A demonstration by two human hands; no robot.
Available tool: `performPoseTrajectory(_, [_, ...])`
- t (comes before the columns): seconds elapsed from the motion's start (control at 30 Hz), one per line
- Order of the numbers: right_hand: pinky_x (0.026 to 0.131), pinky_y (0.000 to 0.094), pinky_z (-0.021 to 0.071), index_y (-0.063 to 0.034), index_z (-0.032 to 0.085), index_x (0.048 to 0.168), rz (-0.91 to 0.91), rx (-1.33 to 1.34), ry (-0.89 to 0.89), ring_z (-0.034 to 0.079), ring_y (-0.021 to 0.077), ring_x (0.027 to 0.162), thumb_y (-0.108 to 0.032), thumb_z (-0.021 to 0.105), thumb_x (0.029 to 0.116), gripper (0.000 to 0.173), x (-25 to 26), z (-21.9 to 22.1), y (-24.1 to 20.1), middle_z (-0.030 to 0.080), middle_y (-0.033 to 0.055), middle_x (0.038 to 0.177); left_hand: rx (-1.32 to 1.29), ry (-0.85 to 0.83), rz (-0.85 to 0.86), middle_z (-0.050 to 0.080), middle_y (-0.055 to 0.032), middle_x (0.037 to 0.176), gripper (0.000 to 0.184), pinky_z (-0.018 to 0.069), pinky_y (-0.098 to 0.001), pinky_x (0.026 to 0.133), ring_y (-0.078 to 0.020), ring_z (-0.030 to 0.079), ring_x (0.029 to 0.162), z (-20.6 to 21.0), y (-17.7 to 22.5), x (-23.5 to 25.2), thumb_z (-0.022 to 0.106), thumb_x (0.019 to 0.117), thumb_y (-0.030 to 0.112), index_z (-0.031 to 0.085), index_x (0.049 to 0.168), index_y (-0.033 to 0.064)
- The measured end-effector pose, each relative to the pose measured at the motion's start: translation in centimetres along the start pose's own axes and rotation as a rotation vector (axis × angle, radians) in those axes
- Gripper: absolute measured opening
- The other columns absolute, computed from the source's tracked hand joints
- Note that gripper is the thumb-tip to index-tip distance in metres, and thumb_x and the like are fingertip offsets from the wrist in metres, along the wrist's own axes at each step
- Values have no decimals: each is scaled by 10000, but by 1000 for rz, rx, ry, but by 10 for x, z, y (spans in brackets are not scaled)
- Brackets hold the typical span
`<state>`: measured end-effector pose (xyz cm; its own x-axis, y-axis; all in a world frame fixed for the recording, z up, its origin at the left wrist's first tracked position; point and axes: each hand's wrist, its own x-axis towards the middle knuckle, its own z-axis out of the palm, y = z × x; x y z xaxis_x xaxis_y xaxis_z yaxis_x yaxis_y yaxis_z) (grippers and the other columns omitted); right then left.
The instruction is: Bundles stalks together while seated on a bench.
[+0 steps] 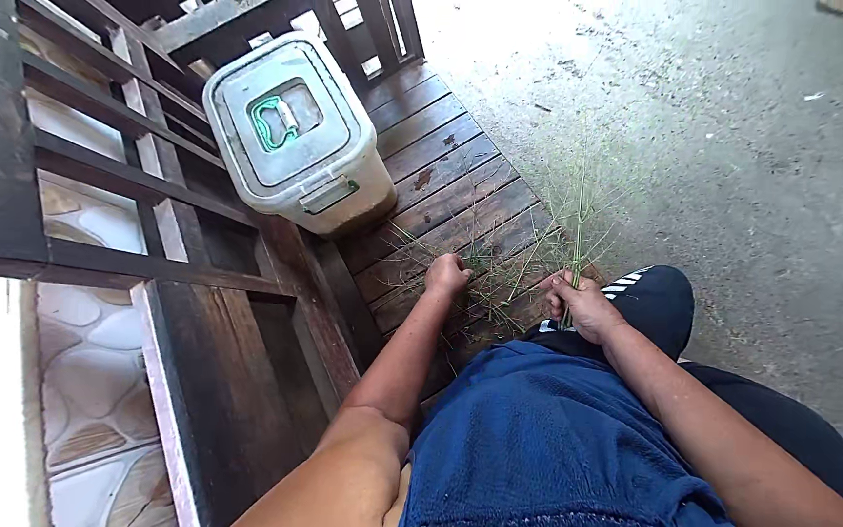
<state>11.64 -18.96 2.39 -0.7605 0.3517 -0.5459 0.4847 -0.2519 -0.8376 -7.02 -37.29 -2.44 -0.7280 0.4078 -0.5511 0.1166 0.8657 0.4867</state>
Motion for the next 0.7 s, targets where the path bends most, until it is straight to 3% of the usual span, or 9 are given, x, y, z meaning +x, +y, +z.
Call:
performPoseTrajectory(0.07, [517, 219, 445, -40, 630, 1023, 10, 86, -13, 443, 66, 480, -86, 490, 1073, 155, 0, -2, 0, 449, -45, 587, -58, -10, 19, 705, -220, 1143, 258, 485, -636, 991, -394, 655, 1138, 3, -2, 3, 682, 975, 239, 730, 1111, 25])
performPoseTrajectory(0.17, [469, 201, 408, -16, 687, 1087, 58, 189, 32, 394, 51, 436, -103, 526, 1065, 184, -1, -2, -3, 406, -56, 550, -219, 87, 77, 722, -195, 1097, 208, 496, -570, 994, -341, 679, 1082, -5, -6, -1, 659, 986, 159, 729, 1111, 8])
performPoseTrajectory(0.2, [472, 207, 422, -14, 682, 1097, 65, 196, 45, 409, 60, 436, -129, 478, 1087, 234, 0, -2, -3, 405, -53, 544, -271, 120, 91, 724, -188, 1095, 204, 500, -545, 996, -323, 683, 1068, -10, -6, -2, 650, 994, 143, 725, 1122, 4])
performPoseTrajectory(0.27, [525, 238, 507, 7, 659, 1139, 45, 188, 45, 526, 96, 487, -151, 398, 1115, 306, 2, -4, -2, 516, -6, 581, -373, 157, 106, 726, -180, 1075, 206, 525, -503, 955, -286, 695, 993, -21, -6, -3, 635, 1004, 124, 716, 1143, -5])
performPoseTrajectory(0.33, [619, 283, 580, 20, 635, 1176, 31, 179, 23, 647, 145, 598, -158, 356, 1128, 334, 1, -5, -1, 635, 48, 678, -490, 151, 123, 719, -161, 998, 197, 565, -424, 809, -220, 683, 819, -29, -3, -4, 628, 1009, 107, 698, 1139, -22])
performPoseTrajectory(0.4, [666, 299, 596, 14, 616, 1178, 36, 183, 16, 686, 169, 676, -173, 332, 1134, 342, 1, -5, -1, 677, 74, 758, -596, 91, 149, 717, -126, 935, 184, 556, -318, 667, -143, 653, 699, -35, 7, -12, 613, 1023, 95, 674, 1146, -28])
performPoseTrajectory(0.47, [684, 305, 601, 9, 610, 1161, 41, 190, 31, 701, 178, 720, -183, 328, 1137, 343, 1, -4, -2, 694, 88, 814, -643, -12, 221, 725, -116, 911, 185, 552, -282, 622, -121, 657, 667, -31, 21, -22, 596, 1032, 86, 659, 1153, -38])
performPoseTrajectory(0.7, [823, 319, 594, 4, 589, 1252, -69, 160, 43, 708, 173, 929, -185, 329, 1133, 342, -1, -6, 2, 706, 102, 1069, -632, -352, 389, 691, -104, 881, 192, 552, -264, 641, -96, 632, 660, 53, 70, -68, 559, 1050, 92, 627, 1136, -66])
